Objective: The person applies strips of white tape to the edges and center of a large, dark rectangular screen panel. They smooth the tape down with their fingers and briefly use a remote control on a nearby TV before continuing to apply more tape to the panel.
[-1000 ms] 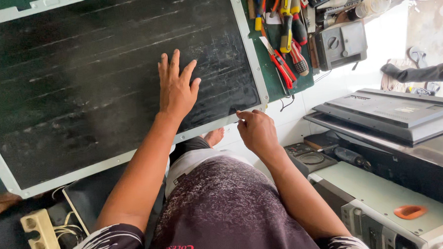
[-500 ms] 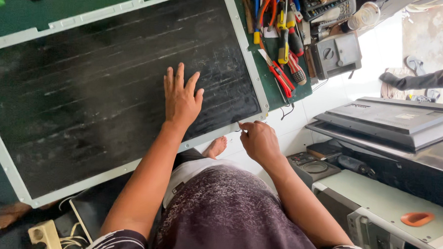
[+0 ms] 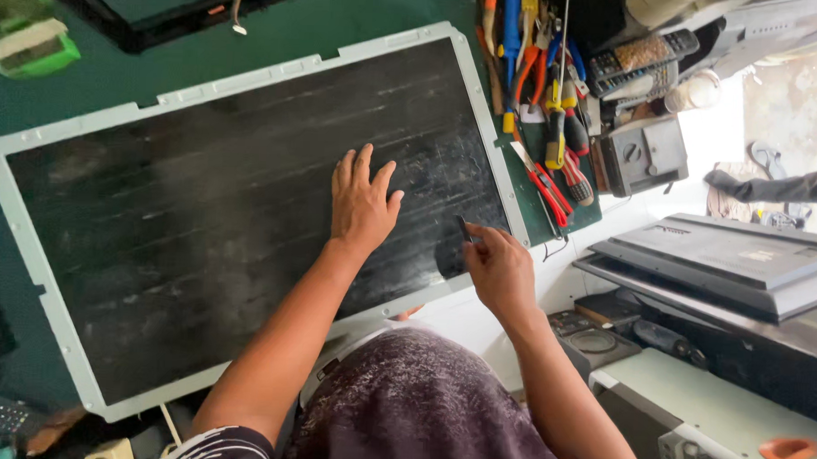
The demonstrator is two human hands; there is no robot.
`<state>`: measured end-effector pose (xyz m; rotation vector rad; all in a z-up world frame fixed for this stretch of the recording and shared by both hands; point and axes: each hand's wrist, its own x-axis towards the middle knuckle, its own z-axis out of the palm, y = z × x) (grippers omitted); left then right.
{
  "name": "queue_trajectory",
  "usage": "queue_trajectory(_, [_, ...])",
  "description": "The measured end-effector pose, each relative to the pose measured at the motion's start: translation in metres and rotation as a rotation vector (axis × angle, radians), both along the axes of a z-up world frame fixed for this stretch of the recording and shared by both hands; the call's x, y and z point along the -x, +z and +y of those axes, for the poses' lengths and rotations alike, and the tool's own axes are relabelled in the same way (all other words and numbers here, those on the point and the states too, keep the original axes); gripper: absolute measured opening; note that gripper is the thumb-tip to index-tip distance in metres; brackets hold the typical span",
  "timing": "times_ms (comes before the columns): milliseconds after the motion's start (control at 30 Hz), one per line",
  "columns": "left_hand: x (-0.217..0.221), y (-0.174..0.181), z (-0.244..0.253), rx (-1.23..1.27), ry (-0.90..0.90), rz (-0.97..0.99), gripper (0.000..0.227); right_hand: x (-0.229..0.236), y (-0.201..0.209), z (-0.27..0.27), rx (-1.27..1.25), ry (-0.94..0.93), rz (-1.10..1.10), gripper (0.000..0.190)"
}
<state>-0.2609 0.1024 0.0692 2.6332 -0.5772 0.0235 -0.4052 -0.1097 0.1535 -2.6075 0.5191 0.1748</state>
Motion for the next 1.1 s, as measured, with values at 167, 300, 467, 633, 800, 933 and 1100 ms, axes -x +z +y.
queue_trajectory(167, [-0.072,0.011,0.011,-0.073,-0.014,0.091,0.056,-0.112,-0.033,0.021,-0.059,0.052,-0.199,0.029])
queue_trajectory(300, [-0.125,0.033,0.021,-0.097,-0.045,0.213,0.073,-0.198,-0.062,0.04,-0.063,0.089,-0.354,0.027])
queue_trajectory(467, [-0.181,0.028,0.022,-0.153,-0.082,0.242,0.099,-0.272,-0.09,0.05,-0.023,0.075,-0.358,0.027])
queue_trajectory(633, [-0.207,0.014,0.02,-0.146,-0.156,0.264,0.11,-0.304,-0.107,0.049,0.05,0.085,-0.284,0.027])
queue_trajectory(800, [-0.214,0.0,0.023,-0.122,-0.184,0.262,0.109,-0.308,-0.113,0.046,0.08,0.091,-0.291,0.027])
queue_trajectory(933, [-0.215,-0.001,0.023,-0.107,-0.187,0.244,0.107,-0.314,-0.117,0.045,0.084,0.083,-0.31,0.024])
queue_trajectory(1100, [-0.217,-0.007,0.023,-0.087,-0.181,0.21,0.094,-0.321,-0.116,0.045,0.125,0.106,-0.251,0.022])
